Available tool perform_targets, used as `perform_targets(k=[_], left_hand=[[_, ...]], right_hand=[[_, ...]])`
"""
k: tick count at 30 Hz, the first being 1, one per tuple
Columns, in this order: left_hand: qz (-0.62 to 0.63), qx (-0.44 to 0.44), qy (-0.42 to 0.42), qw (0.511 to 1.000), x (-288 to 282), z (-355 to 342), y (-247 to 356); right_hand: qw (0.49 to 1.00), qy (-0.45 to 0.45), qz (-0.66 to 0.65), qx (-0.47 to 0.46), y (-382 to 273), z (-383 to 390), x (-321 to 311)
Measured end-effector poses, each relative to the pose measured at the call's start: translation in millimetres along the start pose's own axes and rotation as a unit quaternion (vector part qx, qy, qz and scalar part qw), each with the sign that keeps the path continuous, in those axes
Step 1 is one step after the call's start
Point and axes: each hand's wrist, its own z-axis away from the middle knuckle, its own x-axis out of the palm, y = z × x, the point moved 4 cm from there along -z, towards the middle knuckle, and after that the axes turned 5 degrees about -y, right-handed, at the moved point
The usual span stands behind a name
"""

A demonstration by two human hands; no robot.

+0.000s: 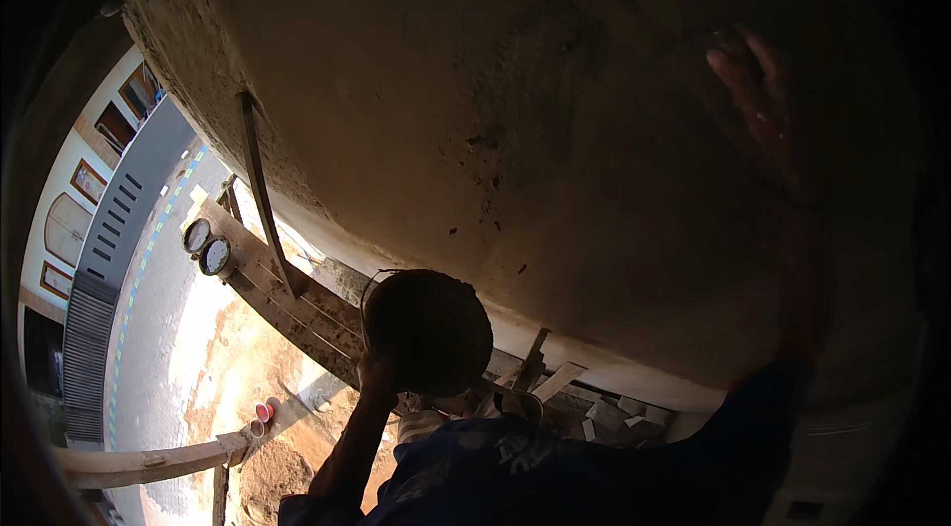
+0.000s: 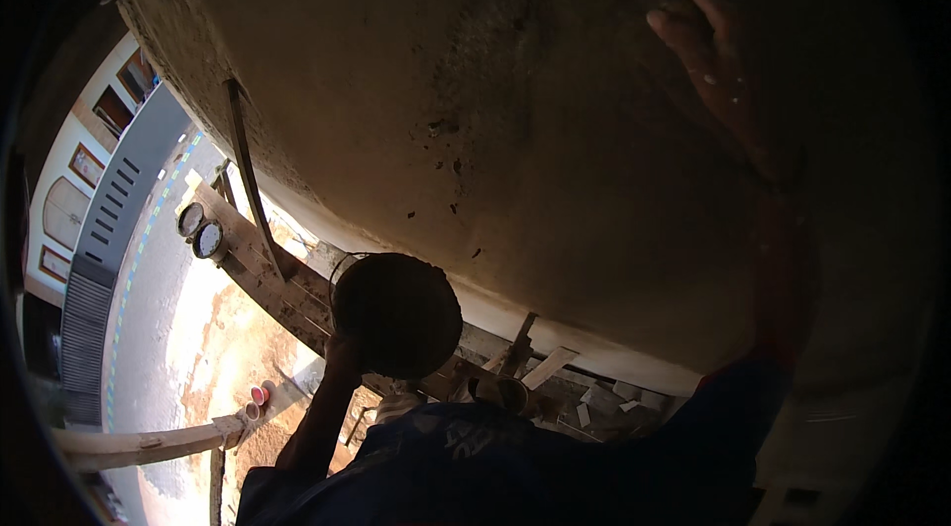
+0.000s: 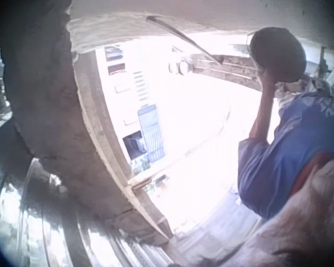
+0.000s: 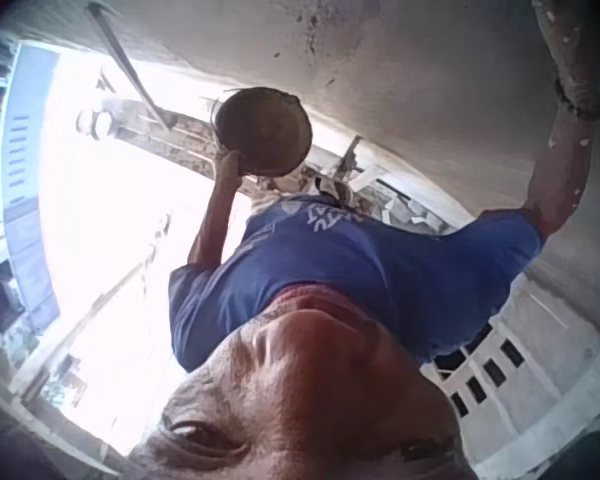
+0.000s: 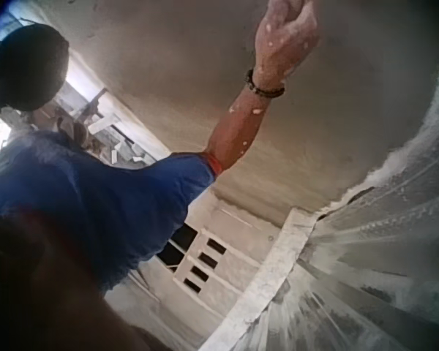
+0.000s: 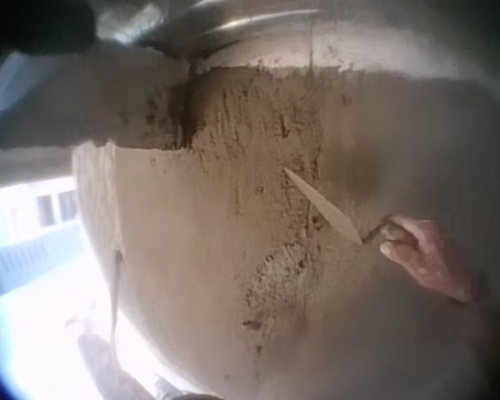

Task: The person applies wet plaster to an interior wall using a trowel and then smooths it across the surface with a long wooden board.

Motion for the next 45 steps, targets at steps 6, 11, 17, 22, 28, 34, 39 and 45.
perform_targets(k=[6,11,17,22,28,34,39,45], left_hand=[[0.070,0.000,0.011,0.997,7,15,-3],[0.005,0.002,0.037,0.999,4,5,-12],[-0.039,0.060,-0.029,0.997,32,5,14],[-0.038,0.014,0.006,0.999,45,17,35],[-0.084,0.008,0.018,0.996,29,16,35],[-0.029,0.003,0.018,0.999,20,18,31],[0.025,-0.018,0.013,0.999,5,14,21],[0.057,0.004,0.052,0.997,-19,38,32]], right_hand=[[0.919,-0.230,-0.248,0.203,-62,-4,-6],[0.850,-0.300,-0.432,0.012,-226,29,51],[0.900,-0.325,-0.291,-0.002,-315,76,93],[0.738,-0.371,-0.563,-0.005,-369,94,107],[0.710,-0.362,-0.599,0.074,-371,112,100],[0.759,-0.283,-0.580,0.086,-369,110,120],[0.780,-0.275,-0.550,0.113,-300,40,84],[0.778,-0.273,-0.566,0.016,-227,-53,20]])
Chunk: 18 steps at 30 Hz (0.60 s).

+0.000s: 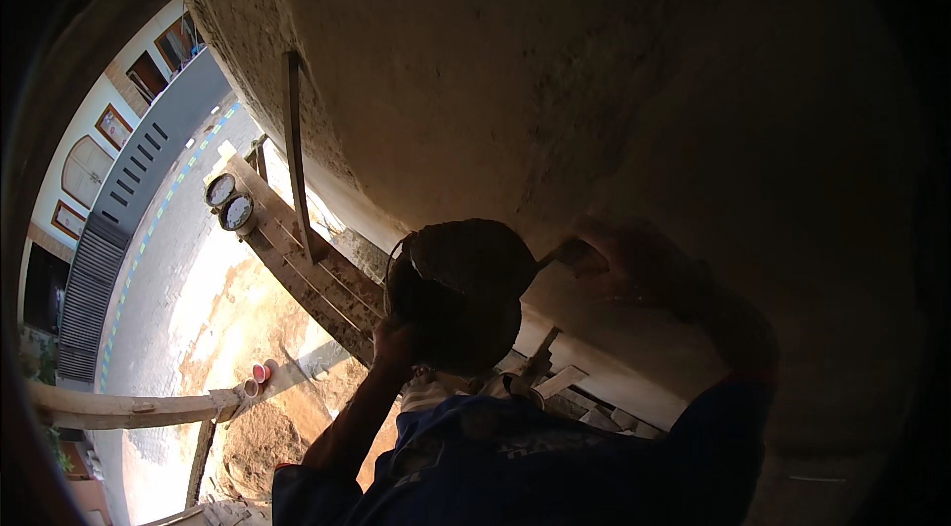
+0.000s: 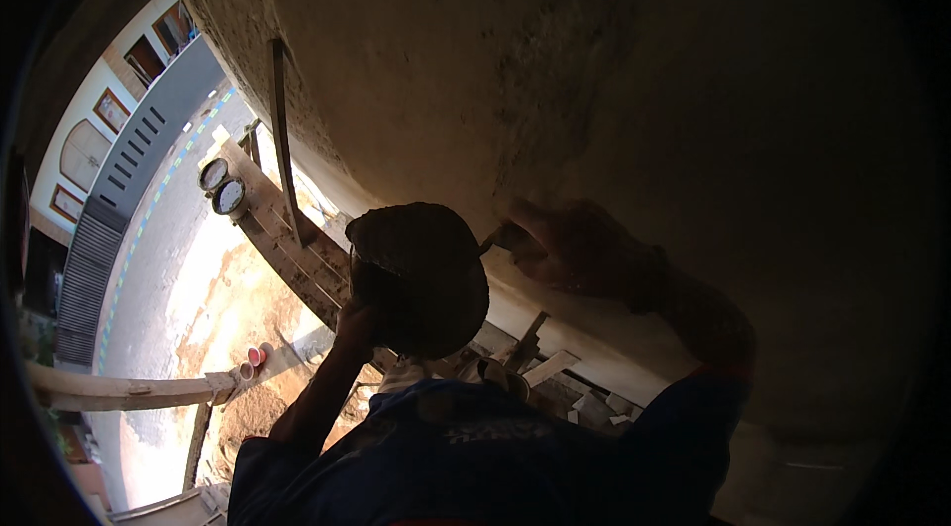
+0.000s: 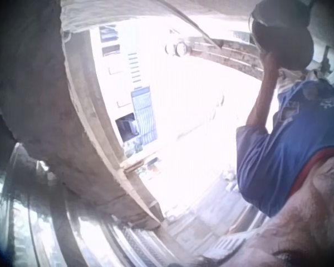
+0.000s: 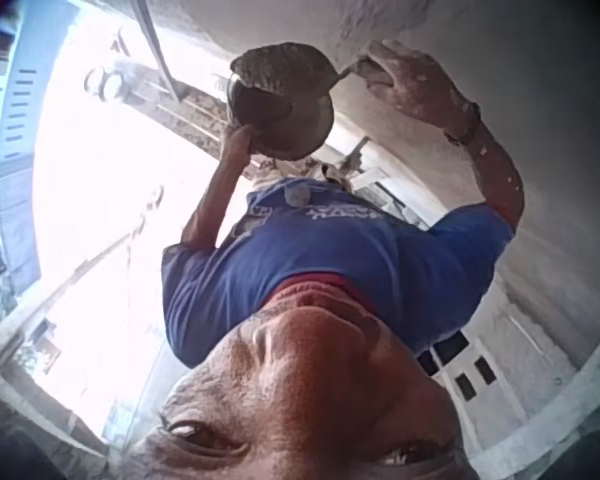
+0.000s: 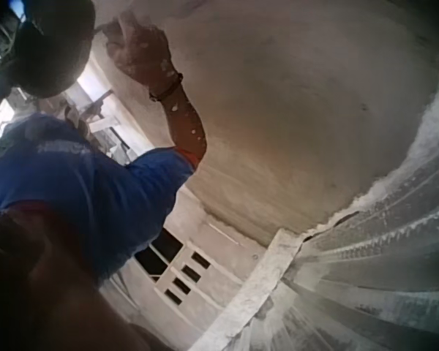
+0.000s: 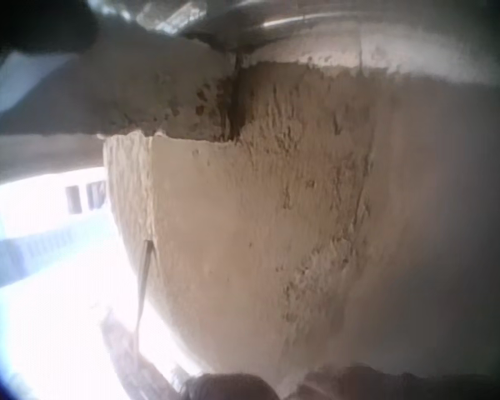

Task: The person applies wet plaster to an interior wall using a trowel and then smooths it across the surface with a long wooden board.

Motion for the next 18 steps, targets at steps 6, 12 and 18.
perform_targets(k=[6,12,18], left_hand=[[-0.044,0.047,-0.011,0.998,-16,-15,-15],[-0.051,0.045,0.037,0.997,-43,-28,-43],[0.001,-0.003,0.045,0.999,-24,-11,-27]], right_hand=[[0.998,-0.009,-0.032,-0.060,2,8,-59],[0.840,0.325,0.432,-0.053,140,2,-159],[0.934,0.222,0.278,0.039,60,10,-104]])
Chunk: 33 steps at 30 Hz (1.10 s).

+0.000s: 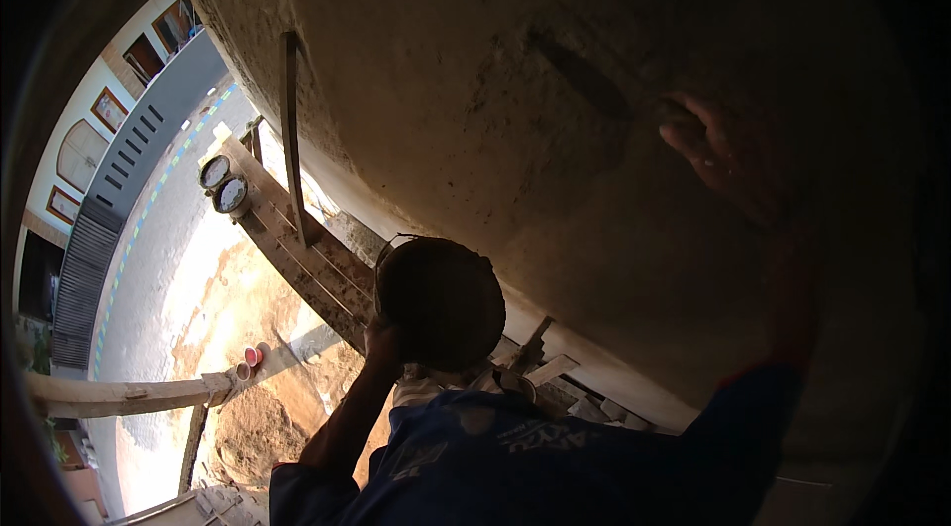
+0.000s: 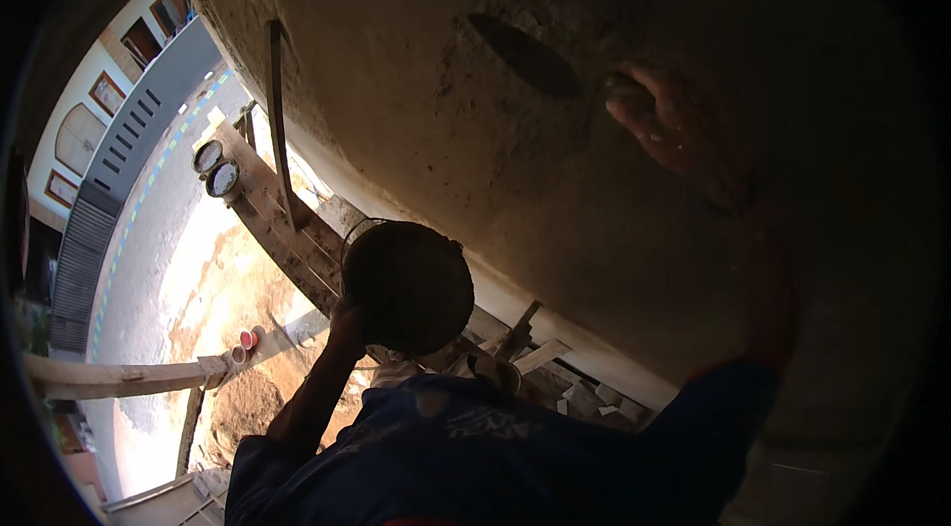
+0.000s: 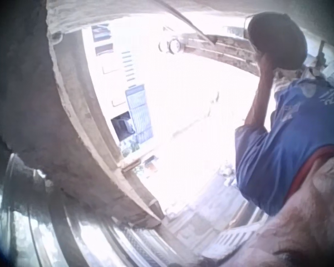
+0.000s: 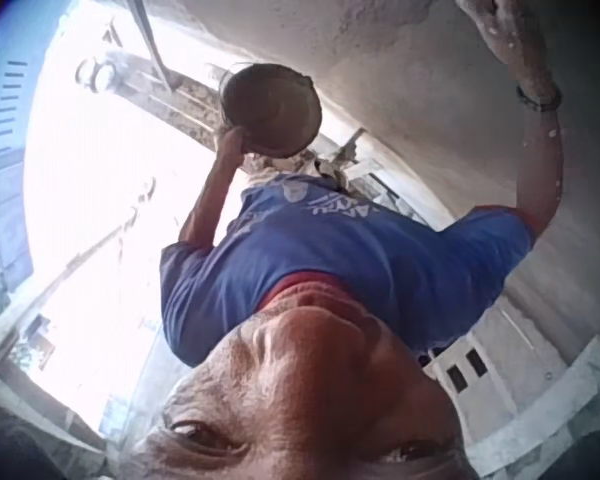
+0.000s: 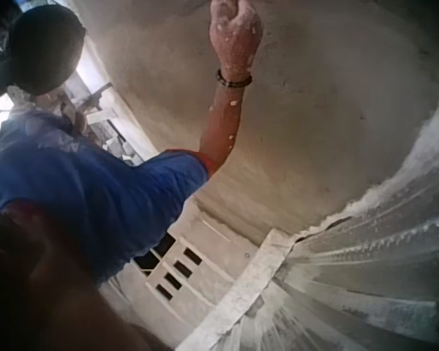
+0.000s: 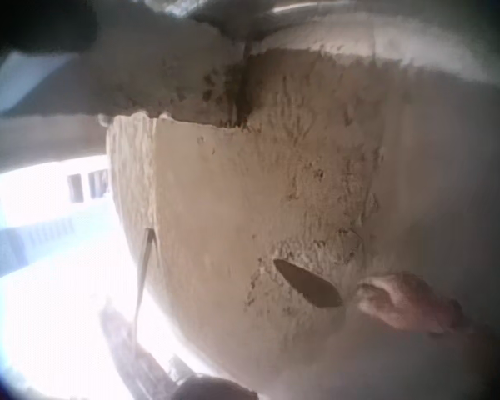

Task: The person applies wet plaster to an interior wall using a trowel and then smooths it across the surface with a long wooden board.

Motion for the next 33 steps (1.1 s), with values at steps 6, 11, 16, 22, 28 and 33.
perform_targets(k=[6,11,16,22,28,33], left_hand=[[-0.080,-0.007,-0.031,0.996,23,-10,-8],[-0.069,0.014,-0.061,0.996,54,3,18],[-0.070,0.050,-0.087,0.993,67,4,27],[-0.128,0.014,-0.054,0.990,58,1,24],[-0.029,0.014,-0.123,0.992,59,1,22],[-0.007,0.021,-0.112,0.993,47,-5,10]], right_hand=[[0.955,-0.262,-0.129,-0.044,-89,94,130],[0.966,-0.253,-0.004,-0.060,-115,121,181],[0.868,-0.416,-0.270,-0.040,-147,146,229],[0.872,-0.306,-0.382,0.022,-145,182,233],[0.910,-0.224,-0.349,0.029,-123,157,204],[0.930,-0.172,-0.324,0.011,-87,93,119]])
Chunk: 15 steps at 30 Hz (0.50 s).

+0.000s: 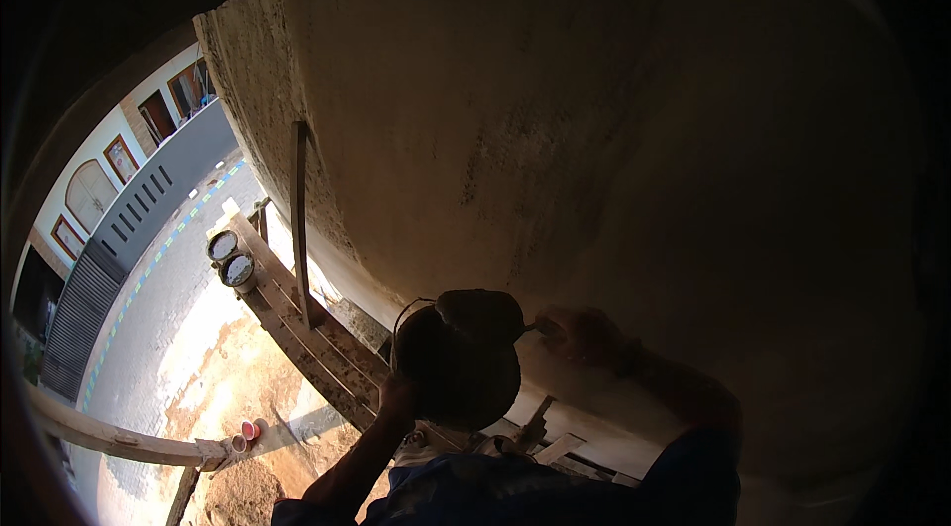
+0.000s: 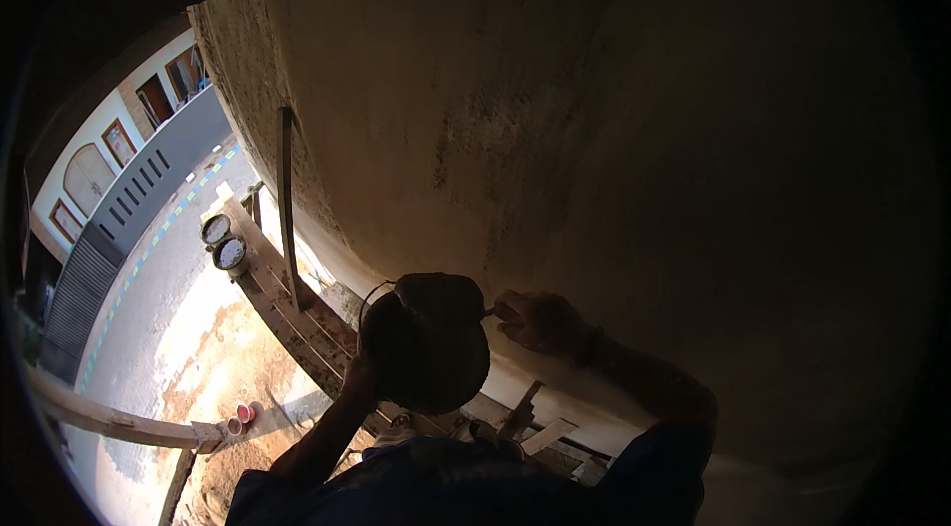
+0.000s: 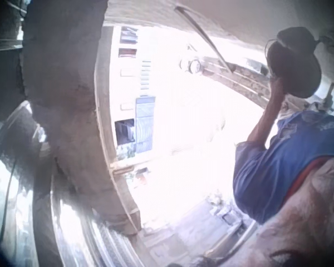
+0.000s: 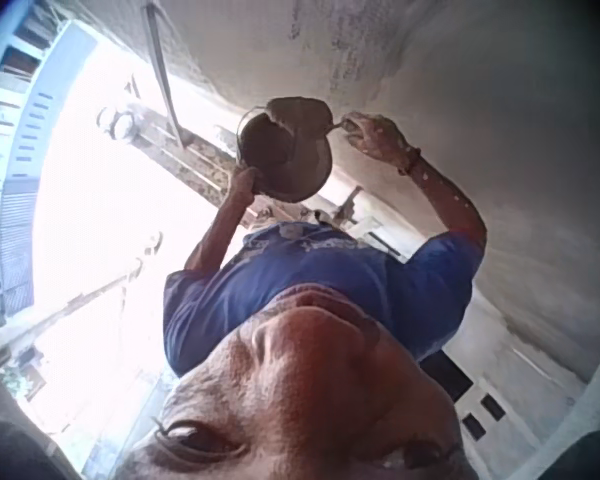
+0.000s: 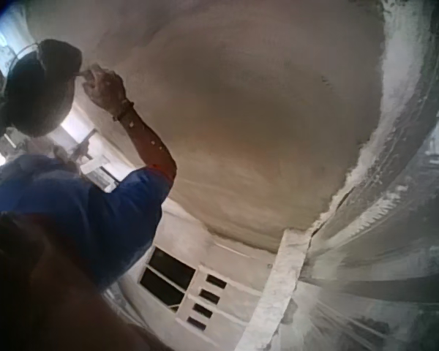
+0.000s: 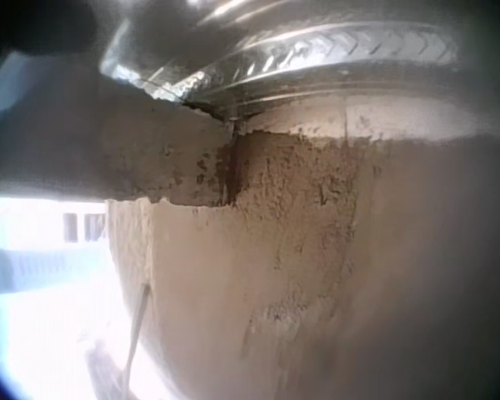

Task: The person applies wet plaster to an interior wall using a trowel and then smooths it across the surface with a long wooden board.

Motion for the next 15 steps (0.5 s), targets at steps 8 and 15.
perform_targets(k=[8,15], left_hand=[[-0.022,0.037,0.053,0.998,-31,-8,-36],[-0.108,-0.006,0.104,0.989,-11,19,-6]], right_hand=[[0.993,-0.083,-0.002,0.085,-103,-19,-160],[0.988,-0.078,-0.132,0.013,-107,-36,-211]])
